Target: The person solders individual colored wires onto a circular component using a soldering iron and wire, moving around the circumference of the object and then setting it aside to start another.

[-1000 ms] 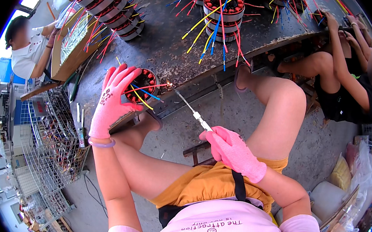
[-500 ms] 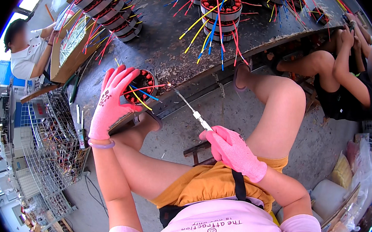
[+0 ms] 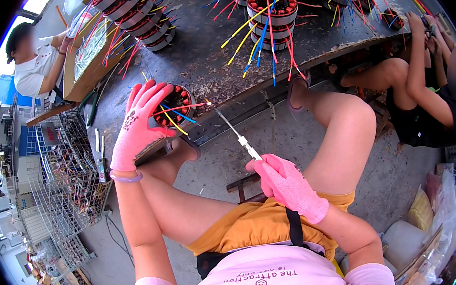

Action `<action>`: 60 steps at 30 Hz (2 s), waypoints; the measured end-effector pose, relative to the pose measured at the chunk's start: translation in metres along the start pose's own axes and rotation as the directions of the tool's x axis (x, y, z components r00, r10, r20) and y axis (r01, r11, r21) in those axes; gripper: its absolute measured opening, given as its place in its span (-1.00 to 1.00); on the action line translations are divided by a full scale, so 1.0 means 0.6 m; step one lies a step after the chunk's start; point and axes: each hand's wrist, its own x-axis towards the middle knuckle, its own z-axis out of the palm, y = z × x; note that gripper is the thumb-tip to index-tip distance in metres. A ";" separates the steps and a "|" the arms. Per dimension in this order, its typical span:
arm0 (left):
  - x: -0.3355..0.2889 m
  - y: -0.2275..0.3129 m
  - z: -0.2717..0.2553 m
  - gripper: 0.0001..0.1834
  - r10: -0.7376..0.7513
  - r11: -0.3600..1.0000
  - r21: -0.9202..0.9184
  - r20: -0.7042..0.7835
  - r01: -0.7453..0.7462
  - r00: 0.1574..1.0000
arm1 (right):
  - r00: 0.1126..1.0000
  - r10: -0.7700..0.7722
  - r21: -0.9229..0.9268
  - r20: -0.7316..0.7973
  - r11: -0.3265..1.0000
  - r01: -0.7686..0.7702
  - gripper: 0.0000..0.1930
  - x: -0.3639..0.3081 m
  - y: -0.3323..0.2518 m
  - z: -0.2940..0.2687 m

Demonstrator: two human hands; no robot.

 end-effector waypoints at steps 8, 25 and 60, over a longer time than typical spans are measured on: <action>0.001 -0.001 0.000 0.00 0.008 1.000 0.011 0.008 -0.008 1.000 | 0.999 -0.037 -0.003 -0.005 0.999 0.037 -0.62 0.007 0.014 0.000; 0.001 -0.002 0.003 -0.01 0.013 1.000 0.007 -0.002 -0.013 1.000 | 0.999 -0.053 -0.039 -0.006 0.998 0.053 -0.62 0.009 0.013 0.000; 0.031 -0.020 -0.295 -0.08 -0.303 0.862 -0.494 -0.319 0.116 0.898 | 0.968 -0.244 0.108 -0.056 0.962 0.249 -0.62 -0.087 -0.068 -0.054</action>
